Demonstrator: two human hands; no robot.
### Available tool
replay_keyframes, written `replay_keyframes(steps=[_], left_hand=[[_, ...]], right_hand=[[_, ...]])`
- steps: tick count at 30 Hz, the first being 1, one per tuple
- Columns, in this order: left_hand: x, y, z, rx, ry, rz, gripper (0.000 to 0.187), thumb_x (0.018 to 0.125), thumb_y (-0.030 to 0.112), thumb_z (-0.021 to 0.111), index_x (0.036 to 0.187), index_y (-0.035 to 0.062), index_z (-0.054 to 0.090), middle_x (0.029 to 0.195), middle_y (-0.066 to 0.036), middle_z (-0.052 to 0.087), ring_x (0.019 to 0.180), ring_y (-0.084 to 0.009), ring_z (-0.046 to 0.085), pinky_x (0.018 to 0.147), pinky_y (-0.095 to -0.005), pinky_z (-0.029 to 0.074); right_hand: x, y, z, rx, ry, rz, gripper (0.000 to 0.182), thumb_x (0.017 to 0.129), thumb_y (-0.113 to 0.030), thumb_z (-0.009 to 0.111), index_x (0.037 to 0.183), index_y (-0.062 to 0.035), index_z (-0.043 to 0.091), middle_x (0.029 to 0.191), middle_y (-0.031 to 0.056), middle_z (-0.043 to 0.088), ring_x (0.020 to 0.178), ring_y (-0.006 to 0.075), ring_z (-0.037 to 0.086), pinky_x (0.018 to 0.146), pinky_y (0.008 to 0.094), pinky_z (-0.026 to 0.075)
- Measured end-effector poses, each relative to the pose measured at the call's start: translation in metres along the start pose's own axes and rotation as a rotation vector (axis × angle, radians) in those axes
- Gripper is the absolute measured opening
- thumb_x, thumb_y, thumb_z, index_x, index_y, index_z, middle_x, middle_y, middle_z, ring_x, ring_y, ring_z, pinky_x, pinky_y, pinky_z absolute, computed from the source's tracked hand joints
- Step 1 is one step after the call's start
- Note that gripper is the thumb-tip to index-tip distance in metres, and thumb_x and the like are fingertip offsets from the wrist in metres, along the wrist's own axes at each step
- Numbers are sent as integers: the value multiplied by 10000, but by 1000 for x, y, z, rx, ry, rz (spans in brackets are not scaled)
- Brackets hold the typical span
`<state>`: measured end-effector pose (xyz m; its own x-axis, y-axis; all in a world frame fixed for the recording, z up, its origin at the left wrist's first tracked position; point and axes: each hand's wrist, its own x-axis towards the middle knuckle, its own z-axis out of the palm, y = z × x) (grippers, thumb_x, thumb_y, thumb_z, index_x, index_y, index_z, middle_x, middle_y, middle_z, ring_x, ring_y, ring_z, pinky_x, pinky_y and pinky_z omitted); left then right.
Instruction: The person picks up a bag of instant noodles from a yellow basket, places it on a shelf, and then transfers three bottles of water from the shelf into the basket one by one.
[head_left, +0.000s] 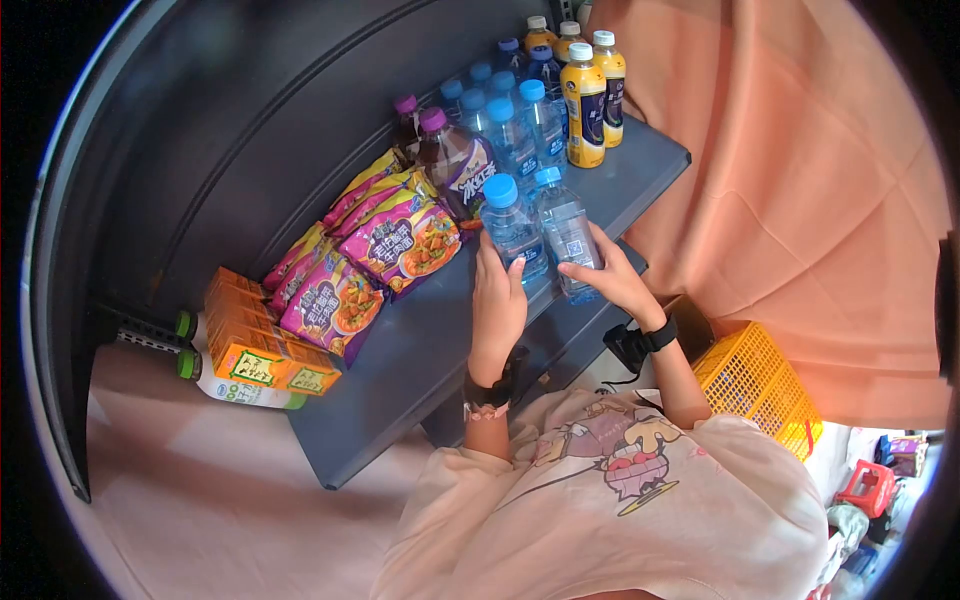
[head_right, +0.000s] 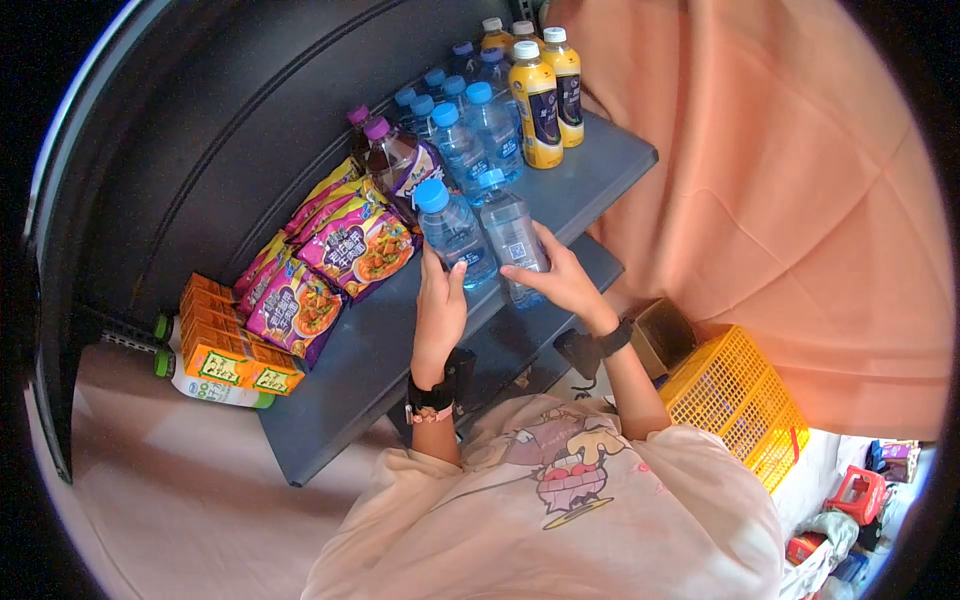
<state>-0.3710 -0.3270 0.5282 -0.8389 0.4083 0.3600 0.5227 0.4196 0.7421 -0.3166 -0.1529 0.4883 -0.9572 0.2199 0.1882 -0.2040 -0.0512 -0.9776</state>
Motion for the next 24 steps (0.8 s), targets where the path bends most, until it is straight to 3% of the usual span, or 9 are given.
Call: replay_keyframes(steps=[7, 9, 24], left_hand=[[0, -3, 3, 1, 21, 15, 551, 928, 163, 475, 1377, -45, 233, 1306, -290, 384, 1216, -444, 374, 990, -448, 328], [0, -4, 3, 3, 16, 21, 553, 928, 165, 473, 1377, -50, 231, 1309, -292, 380, 1219, -443, 369, 995, -447, 322], [0, -1, 2, -12, 3, -12, 556, 932, 181, 450, 1376, -65, 223, 1324, -300, 362, 1232, -440, 356, 1015, -445, 301]], right_hand=[[0, 2, 2, -7, 43, -20, 771, 735, -207, 775, 1342, 30, 363, 1150, 100, 549, 1035, 147, 521, 890, 273, 429], [-1, -2, 3, -17, 10, 6, 773, 753, -141, 754, 1368, 30, 316, 1187, 87, 523, 1042, 136, 521, 889, 267, 435], [0, 2, 1, -40, 21, 5, 772, 761, -151, 750, 1370, 36, 315, 1180, 87, 530, 1034, 138, 528, 887, 263, 435]])
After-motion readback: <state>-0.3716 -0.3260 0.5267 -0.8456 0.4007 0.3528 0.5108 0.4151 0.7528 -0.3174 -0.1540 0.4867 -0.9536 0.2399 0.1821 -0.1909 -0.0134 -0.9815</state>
